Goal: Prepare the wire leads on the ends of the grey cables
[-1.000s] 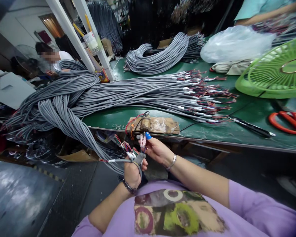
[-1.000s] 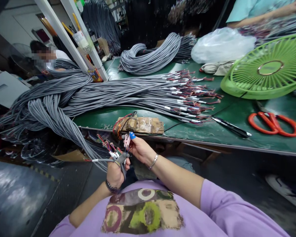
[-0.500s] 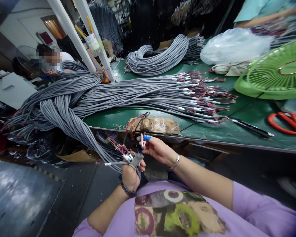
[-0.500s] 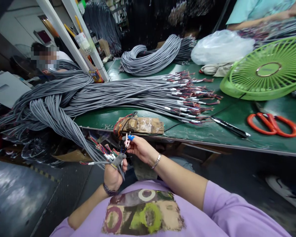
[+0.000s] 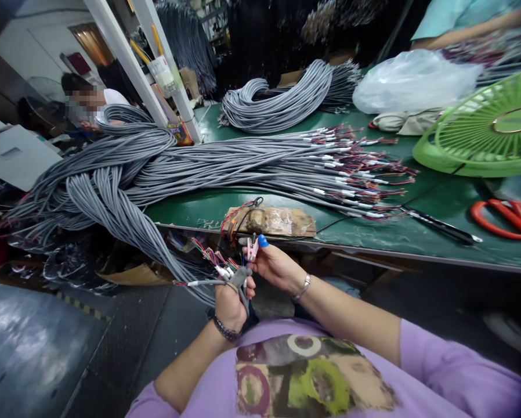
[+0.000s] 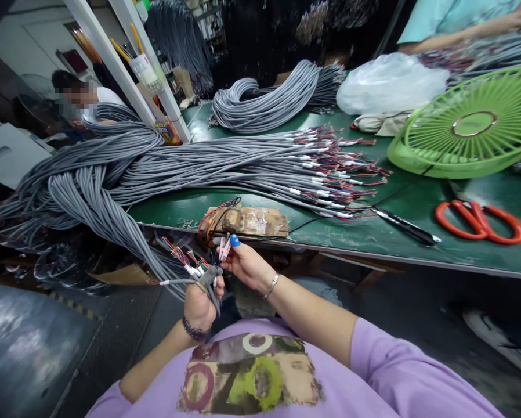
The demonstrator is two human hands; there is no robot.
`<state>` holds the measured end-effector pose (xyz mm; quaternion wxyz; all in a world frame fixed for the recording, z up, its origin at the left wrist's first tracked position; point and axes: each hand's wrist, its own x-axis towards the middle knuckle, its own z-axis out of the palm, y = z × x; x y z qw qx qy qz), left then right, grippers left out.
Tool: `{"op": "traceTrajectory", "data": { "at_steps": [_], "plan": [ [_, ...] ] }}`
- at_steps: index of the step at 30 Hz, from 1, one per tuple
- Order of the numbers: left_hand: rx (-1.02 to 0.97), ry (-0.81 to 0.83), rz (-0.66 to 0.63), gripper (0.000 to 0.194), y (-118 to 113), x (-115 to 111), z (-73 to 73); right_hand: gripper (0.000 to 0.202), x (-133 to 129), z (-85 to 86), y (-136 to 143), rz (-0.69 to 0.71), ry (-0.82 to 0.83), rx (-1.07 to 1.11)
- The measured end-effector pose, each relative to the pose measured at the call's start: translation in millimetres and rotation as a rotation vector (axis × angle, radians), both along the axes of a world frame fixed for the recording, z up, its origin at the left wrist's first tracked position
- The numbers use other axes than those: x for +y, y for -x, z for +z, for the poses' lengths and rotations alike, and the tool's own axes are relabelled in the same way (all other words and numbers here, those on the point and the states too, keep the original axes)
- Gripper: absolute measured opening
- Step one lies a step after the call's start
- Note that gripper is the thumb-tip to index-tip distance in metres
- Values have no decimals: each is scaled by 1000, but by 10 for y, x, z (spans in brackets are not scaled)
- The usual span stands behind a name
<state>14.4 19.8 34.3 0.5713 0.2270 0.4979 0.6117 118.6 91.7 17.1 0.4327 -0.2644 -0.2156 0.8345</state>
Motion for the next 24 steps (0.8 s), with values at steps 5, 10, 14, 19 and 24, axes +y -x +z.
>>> {"op": "traceTrajectory", "data": {
  "at_steps": [5, 10, 14, 19, 24],
  "plan": [
    [37, 28, 5, 29, 1, -3, -60, 27, 12, 2, 35, -56, 37, 39],
    [65, 58, 7, 31, -1, -21, -71, 29, -2, 1, 45, -71, 35, 21],
    [65, 38, -4, 32, 6, -55, -46, 35, -33, 22, 25, -32, 45, 14],
    [78, 22, -14, 31, 38, -127, -39, 40, -104, 43, -68, 81, 8, 13],
    [64, 16, -2, 32, 48, -156, -39, 35, -231, 10, -176, 234, -140, -74]
  ]
}}
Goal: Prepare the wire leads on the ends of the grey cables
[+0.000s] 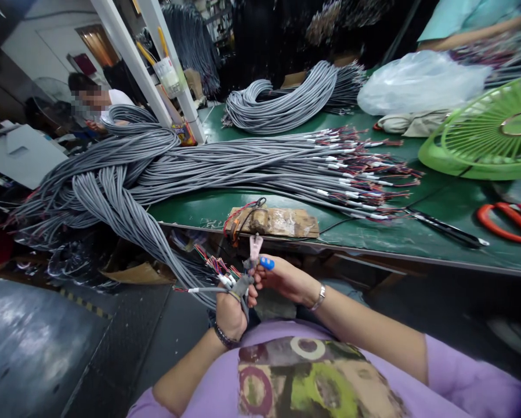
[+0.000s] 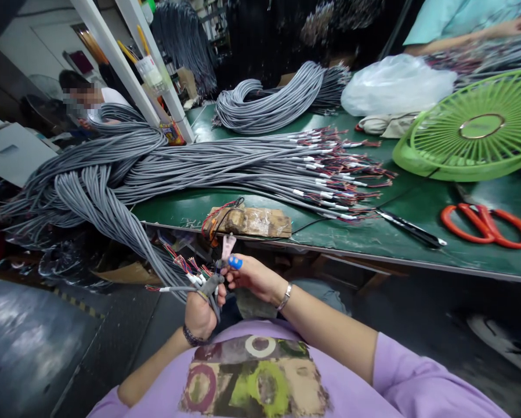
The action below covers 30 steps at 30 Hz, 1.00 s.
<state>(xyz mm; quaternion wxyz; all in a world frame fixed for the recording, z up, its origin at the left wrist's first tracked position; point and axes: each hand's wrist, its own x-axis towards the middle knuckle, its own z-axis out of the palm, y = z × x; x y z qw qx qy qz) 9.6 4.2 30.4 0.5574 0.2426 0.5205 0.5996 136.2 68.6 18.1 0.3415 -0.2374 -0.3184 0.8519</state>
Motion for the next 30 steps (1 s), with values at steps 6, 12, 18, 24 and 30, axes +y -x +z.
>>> {"op": "traceTrajectory", "data": {
  "at_steps": [6, 12, 18, 24, 30],
  "plan": [
    [60, -41, -51, 31, -20, -16, -83, 28, -102, 62, 20, -16, -187, -93],
    [210, -54, -200, 32, 24, -57, -131, 28, -126, 87, 39, 45, -230, -121],
    [139, -74, -125, 31, 6, -24, -84, 36, -123, 95, 51, -60, -274, -206],
    [36, -68, -30, 29, 1, 21, -45, 33, -101, 24, 47, -121, -204, -189],
    [0, -57, -23, 28, 11, 26, 39, 32, 73, -78, 29, -153, 152, -35]
  ]
}}
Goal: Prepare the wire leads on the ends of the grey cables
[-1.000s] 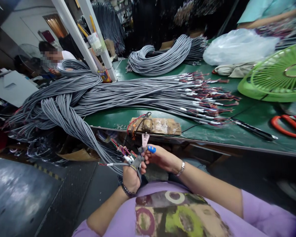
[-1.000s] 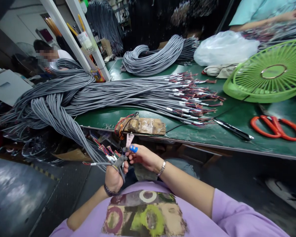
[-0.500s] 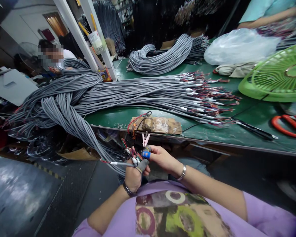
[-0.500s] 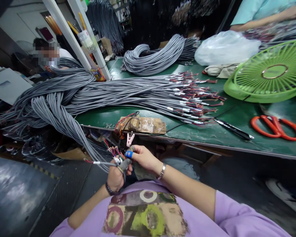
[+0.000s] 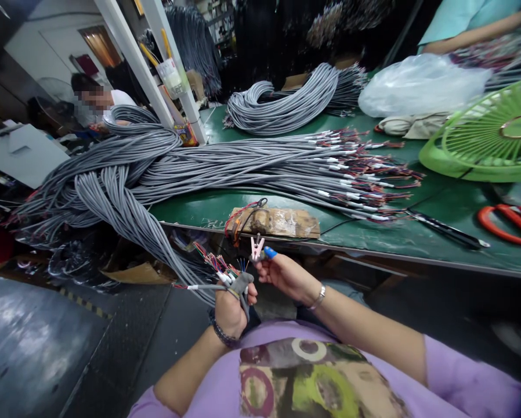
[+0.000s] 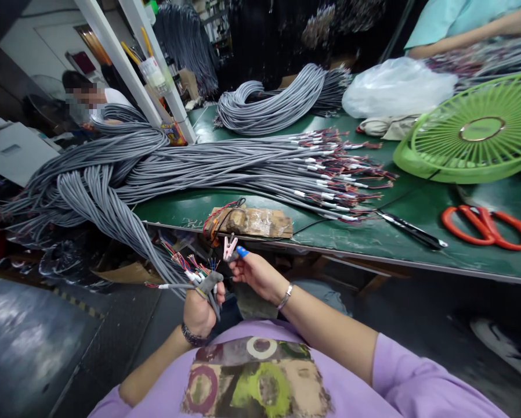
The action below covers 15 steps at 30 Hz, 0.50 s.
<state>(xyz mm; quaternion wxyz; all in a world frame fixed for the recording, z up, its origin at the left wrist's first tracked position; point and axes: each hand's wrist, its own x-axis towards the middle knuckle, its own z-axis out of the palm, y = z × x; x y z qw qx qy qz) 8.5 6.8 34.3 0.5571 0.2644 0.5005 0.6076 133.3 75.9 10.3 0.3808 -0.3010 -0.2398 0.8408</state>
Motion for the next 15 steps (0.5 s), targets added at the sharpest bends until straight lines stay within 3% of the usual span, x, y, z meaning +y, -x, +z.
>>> {"op": "traceTrajectory", "data": {
  "at_steps": [6, 15],
  "plan": [
    [12, -6, -36, 31, -65, 31, 58, 33, 176, 106, 70, -27, 21, 22],
    [-3, 7, 8, 29, -93, 103, 24, 25, 171, 123, 101, -130, 80, 67]
  ]
}}
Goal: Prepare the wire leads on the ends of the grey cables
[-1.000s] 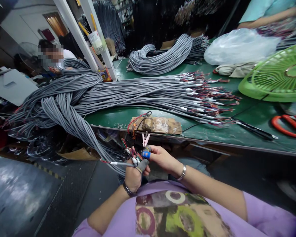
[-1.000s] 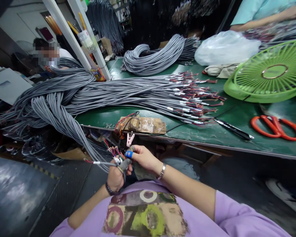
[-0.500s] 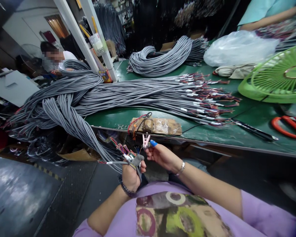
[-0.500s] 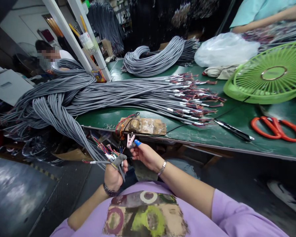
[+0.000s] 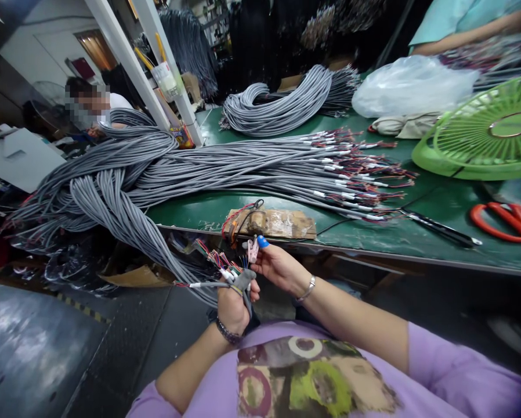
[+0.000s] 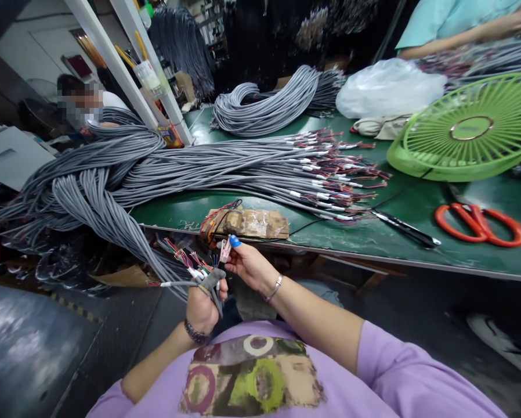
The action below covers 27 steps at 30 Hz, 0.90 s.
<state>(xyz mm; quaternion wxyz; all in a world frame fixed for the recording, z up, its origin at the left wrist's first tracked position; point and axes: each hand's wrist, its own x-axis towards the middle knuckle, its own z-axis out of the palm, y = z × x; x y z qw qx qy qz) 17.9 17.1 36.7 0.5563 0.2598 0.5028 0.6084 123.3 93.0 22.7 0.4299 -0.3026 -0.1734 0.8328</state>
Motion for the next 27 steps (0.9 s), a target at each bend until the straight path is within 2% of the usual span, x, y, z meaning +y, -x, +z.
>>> {"op": "traceTrajectory", "data": {
  "at_steps": [9, 13, 18, 23, 27],
  "plan": [
    [-4, 27, 15, 26, -34, 42, -36, 33, 1, 15, 61, -105, -79, -22],
    [-11, 28, 11, 26, -30, 31, -28, 31, -24, 46, 33, -32, -37, 0],
    [-5, -2, -19, 28, -5, -41, 3, 38, -17, 104, -18, 94, 31, 36],
    [17, -23, -52, 24, 47, -109, 10, 22, 2, 122, -19, 60, -86, -49],
    [-24, -8, -114, 24, 65, -86, 10, 25, -9, 89, -13, 54, -91, -31]
  ]
}}
